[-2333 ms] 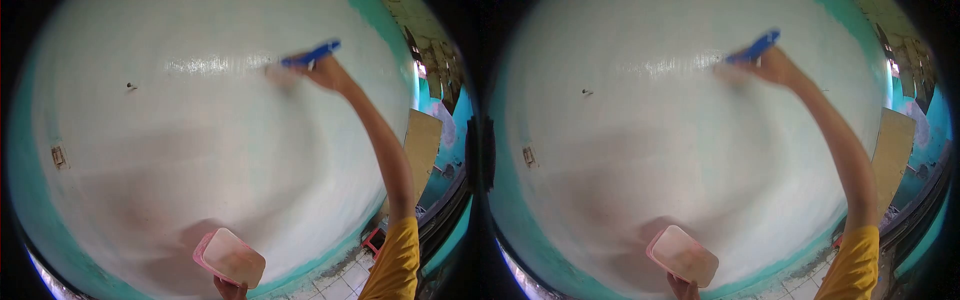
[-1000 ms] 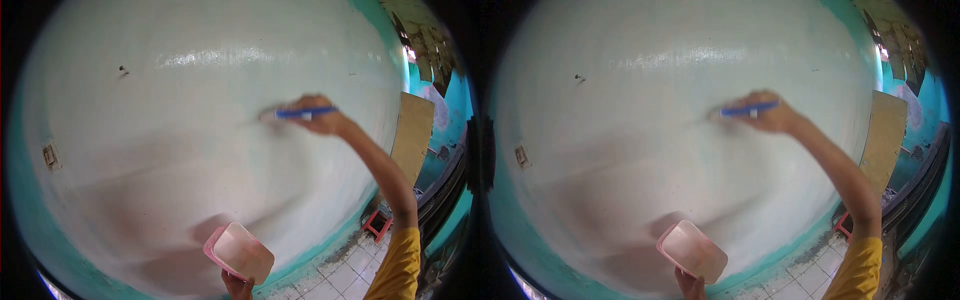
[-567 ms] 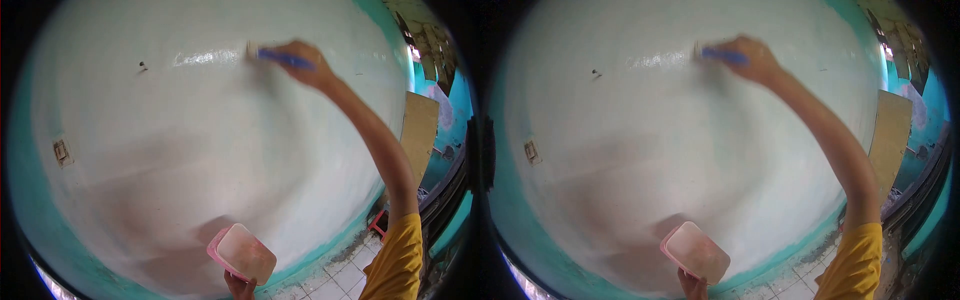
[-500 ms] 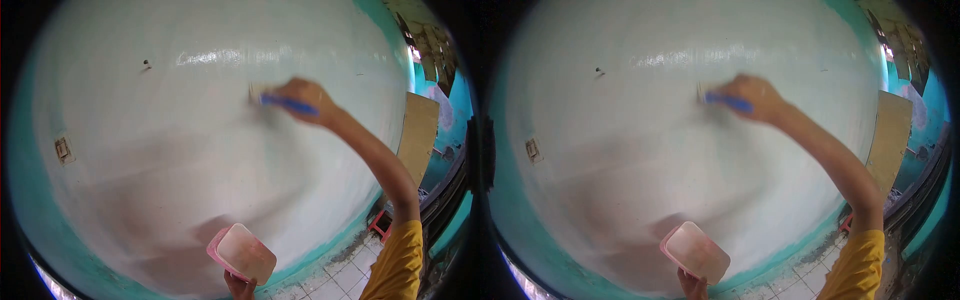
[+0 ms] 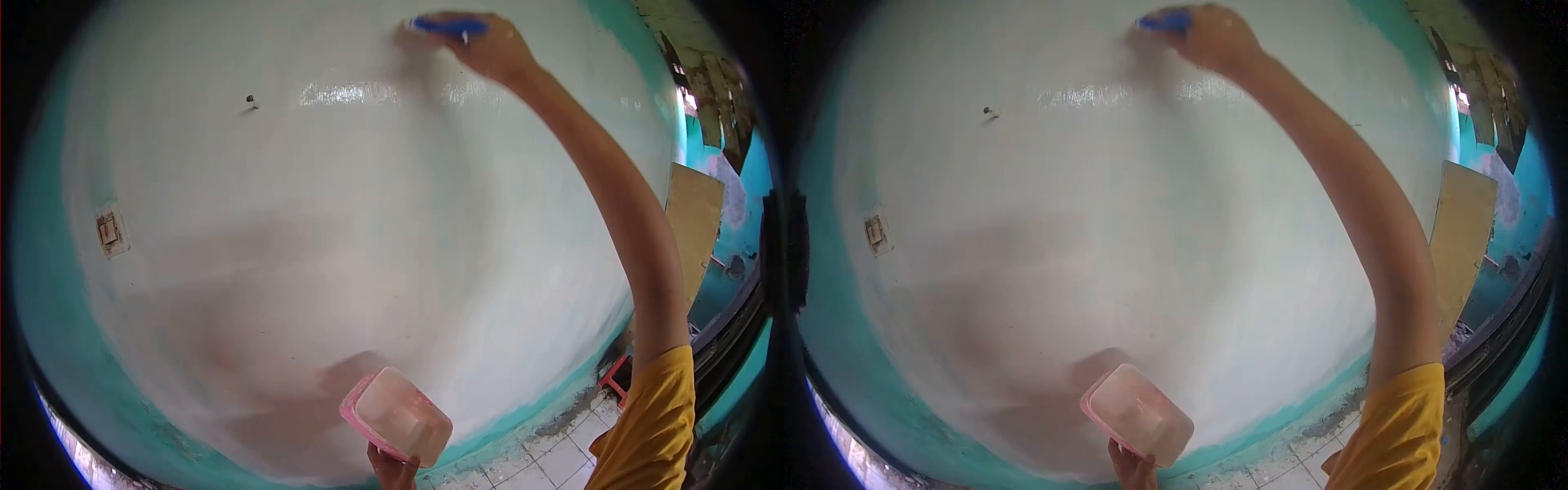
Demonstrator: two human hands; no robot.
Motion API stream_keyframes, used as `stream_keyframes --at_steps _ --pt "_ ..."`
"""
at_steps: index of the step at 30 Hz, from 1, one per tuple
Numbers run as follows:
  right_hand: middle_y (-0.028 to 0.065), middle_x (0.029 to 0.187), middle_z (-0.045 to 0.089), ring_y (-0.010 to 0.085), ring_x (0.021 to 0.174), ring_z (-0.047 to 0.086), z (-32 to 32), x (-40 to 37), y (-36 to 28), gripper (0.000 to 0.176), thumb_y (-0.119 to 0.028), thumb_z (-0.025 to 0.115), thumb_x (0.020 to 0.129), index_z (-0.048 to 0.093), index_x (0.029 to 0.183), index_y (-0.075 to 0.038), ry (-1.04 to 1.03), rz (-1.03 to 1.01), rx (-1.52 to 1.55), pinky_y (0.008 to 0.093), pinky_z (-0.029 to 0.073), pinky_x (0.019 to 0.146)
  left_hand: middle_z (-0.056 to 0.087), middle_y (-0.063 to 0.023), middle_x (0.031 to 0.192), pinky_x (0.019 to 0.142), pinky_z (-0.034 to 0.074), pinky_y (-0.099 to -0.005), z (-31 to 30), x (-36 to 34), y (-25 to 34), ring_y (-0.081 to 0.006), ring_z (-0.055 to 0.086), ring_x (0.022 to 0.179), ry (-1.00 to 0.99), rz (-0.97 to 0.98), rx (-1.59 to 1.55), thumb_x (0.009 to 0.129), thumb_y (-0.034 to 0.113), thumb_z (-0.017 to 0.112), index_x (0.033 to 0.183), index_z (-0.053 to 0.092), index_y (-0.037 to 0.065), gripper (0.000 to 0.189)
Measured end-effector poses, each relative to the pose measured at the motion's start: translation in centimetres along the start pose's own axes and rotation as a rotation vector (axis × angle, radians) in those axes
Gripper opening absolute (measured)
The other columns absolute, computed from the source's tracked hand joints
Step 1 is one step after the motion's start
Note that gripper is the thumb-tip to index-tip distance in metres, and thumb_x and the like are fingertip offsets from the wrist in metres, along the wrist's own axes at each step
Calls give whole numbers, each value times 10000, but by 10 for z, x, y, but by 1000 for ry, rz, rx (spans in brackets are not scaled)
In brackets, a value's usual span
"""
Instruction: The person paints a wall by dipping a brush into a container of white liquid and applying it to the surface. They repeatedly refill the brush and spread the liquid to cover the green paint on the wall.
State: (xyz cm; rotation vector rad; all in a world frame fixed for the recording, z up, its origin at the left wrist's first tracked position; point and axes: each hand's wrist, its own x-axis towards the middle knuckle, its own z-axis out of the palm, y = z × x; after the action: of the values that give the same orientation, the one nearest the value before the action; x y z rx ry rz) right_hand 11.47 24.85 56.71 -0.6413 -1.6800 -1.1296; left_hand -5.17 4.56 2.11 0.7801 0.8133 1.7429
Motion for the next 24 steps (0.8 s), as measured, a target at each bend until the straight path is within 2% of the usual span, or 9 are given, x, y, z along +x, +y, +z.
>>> stream_keyframes --at_steps 2,5,7,13,15,16,19,21,24 --pt "26 1056 693 267 860 642 7 -50 -12 322 -184 598 869 648 1183 -237 -120 -283 -168 354 538 767 252 -133 1477 1115 230 -446 -3 -4 -3 -282 255 1366 -14 12 -35 858 18 642 1495 57 85 867" --pt "46 1020 697 253 811 641 -11 -140 -68 310 -148 608 858 667 1150 -235 -495 -290 51 356 542 718 266 -132 1473 1114 230 -443 -2 -8 -3 -278 262 1364 50 -38 -26 854 7 639 1494 57 86 869" --pt "13 1078 689 285 859 639 -13 -174 -82 287 -282 590 878 668 1153 -313 -757 -209 227 415 542 791 268 -132 1473 1112 232 -443 3 -10 -4 -280 267 1360 82 -28 -14 849 6 642 1492 56 86 873" --pt "58 944 711 268 874 670 -7 -81 -47 383 -538 512 909 715 1065 -253 -344 65 103 403 535 773 244 -135 1496 1114 244 -449 14 -22 -10 -288 260 1371 134 -23 7 828 2 663 1495 44 96 914" --pt "77 856 708 279 818 667 5 -40 -18 392 -534 510 915 710 1055 -227 -25 -33 15 388 530 718 234 -135 1505 1114 249 -453 13 -26 -24 -289 252 1378 161 -37 8 824 6 669 1498 40 100 927" --pt "19 1028 702 243 884 662 -11 -32 -33 261 -348 590 925 683 1127 -211 -58 96 -75 322 528 809 232 -138 1509 1115 253 -457 11 -27 -30 -287 248 1382 169 -25 19 819 7 673 1498 36 100 936" --pt "85 854 698 270 813 663 13 -63 -25 347 -489 543 910 704 1062 -221 81 -20 107 393 528 712 236 -150 1509 1114 264 -463 9 -37 -30 -296 258 1381 189 1 53 821 34 680 1498 57 99 922" --pt "55 1065 683 264 933 627 10 -133 -54 322 -164 618 831 665 1147 -195 -209 -79 54 352 521 804 241 -158 1505 1113 271 -464 8 -43 -21 -305 273 1376 202 9 76 828 61 682 1497 82 97 899" --pt "58 1068 680 228 909 641 13 -266 -115 326 -99 605 779 671 1096 -142 -379 -296 160 332 554 685 353 -139 1361 1066 327 -446 6 -47 -10 -269 362 1296 141 108 -62 740 29 745 1441 133 48 930"
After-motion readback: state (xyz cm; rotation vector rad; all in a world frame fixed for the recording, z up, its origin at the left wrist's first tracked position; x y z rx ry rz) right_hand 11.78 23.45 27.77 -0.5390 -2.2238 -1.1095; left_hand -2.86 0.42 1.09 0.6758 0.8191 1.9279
